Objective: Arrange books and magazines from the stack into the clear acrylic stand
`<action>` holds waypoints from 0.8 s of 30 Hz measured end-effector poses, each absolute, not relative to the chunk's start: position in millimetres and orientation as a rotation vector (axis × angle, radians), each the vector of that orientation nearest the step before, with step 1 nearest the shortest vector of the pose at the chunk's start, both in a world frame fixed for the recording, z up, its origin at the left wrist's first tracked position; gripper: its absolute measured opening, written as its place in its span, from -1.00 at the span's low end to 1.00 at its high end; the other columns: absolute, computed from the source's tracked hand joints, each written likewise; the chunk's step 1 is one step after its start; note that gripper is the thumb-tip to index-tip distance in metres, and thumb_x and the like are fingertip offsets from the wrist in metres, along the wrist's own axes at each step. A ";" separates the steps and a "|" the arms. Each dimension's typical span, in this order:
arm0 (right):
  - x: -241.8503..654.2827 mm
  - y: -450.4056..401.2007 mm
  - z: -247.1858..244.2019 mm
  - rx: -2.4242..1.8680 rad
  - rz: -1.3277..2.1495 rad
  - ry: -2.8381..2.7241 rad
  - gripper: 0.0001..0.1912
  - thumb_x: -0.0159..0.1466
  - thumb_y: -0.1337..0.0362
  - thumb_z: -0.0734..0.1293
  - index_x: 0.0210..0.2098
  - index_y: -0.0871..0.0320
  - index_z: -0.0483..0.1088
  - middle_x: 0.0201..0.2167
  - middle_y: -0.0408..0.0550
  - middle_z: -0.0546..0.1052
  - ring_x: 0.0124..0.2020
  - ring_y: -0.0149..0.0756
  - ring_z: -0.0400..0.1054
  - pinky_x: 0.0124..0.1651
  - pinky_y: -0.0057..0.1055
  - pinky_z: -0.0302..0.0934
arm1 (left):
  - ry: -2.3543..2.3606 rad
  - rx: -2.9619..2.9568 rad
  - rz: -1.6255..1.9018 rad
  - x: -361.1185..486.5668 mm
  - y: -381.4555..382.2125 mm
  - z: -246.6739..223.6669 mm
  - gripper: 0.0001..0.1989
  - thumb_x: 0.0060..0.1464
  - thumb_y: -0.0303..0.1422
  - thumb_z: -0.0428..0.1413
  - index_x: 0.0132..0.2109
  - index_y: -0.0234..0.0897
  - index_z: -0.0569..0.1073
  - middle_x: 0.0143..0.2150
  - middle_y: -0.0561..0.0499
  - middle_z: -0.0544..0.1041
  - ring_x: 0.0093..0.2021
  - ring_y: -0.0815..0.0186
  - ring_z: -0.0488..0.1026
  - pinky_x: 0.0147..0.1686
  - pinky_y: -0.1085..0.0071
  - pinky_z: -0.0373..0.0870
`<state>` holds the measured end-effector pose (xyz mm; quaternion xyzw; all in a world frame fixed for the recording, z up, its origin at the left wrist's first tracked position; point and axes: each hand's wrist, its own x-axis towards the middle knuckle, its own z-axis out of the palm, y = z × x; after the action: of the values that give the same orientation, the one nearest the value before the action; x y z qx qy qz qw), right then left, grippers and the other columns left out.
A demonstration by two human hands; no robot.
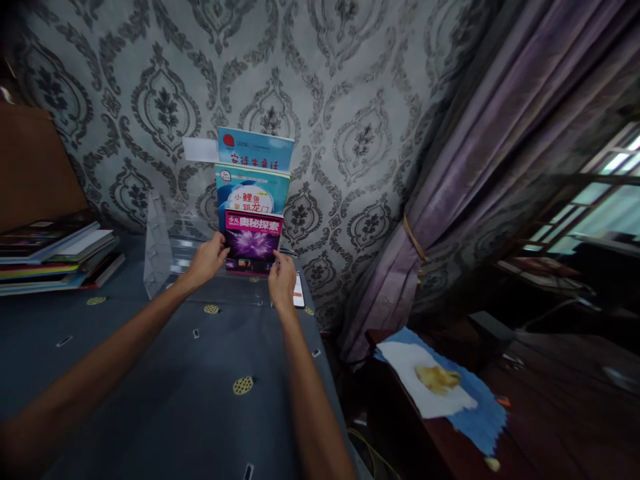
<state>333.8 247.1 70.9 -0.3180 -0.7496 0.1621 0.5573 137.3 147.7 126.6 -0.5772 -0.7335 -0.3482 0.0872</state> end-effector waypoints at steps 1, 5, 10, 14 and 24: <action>333.1 247.4 69.3 -0.761 0.365 -1.785 -0.57 0.25 0.36 0.20 0.07 0.17 0.49 -0.06 0.11 0.54 -0.01 -0.11 0.42 0.13 -0.12 0.31 | -2.180 -1.722 -1.044 136.6 147.3 125.9 -0.81 0.25 -0.45 0.03 0.01 -0.29 0.32 -0.10 -0.17 0.57 -0.09 0.12 0.55 -0.08 0.25 0.42; 329.1 249.1 62.9 -0.810 0.331 -1.802 -0.56 0.22 0.37 0.23 0.06 0.14 0.49 -0.10 0.10 0.49 0.00 -0.07 0.38 0.14 -0.07 0.29 | -2.160 -1.734 -1.073 134.2 145.8 124.0 -0.79 0.25 -0.44 0.03 0.03 -0.31 0.31 -0.11 -0.18 0.57 -0.08 0.11 0.54 -0.06 0.22 0.43; 329.6 250.4 61.6 -0.800 0.401 -1.813 -0.59 0.24 0.34 0.23 0.04 0.16 0.50 -0.10 0.13 0.46 -0.01 -0.05 0.36 0.07 -0.08 0.34 | -2.170 -1.740 -1.102 134.6 140.9 123.0 -0.74 0.25 -0.42 0.04 0.07 -0.30 0.30 -0.09 -0.17 0.57 -0.06 0.11 0.54 -0.02 0.20 0.43; 331.2 247.9 65.7 -0.794 0.414 -1.812 -0.66 0.24 0.31 0.25 -0.04 0.16 0.52 -0.09 0.13 0.45 0.02 -0.04 0.34 0.07 -0.08 0.33 | -2.191 -1.740 -1.125 136.4 133.1 123.3 -0.67 0.23 -0.41 0.08 0.12 -0.29 0.28 -0.04 -0.17 0.56 -0.03 0.10 0.54 -0.02 0.20 0.44; 333.1 242.5 78.5 -0.775 0.332 -1.824 -0.77 0.20 0.27 0.26 -0.25 0.15 0.54 -0.17 0.14 0.49 0.05 0.01 0.34 -0.01 -0.08 0.36 | -2.169 -1.802 -1.101 138.4 115.7 120.9 -0.63 0.24 -0.43 0.08 0.17 -0.26 0.25 0.03 -0.17 0.56 0.01 0.10 0.54 -0.02 0.19 0.47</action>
<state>333.1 242.5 78.5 -0.3257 -0.7661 0.1394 0.5363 138.4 115.7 120.9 -0.5942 -0.7154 -0.3630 0.0573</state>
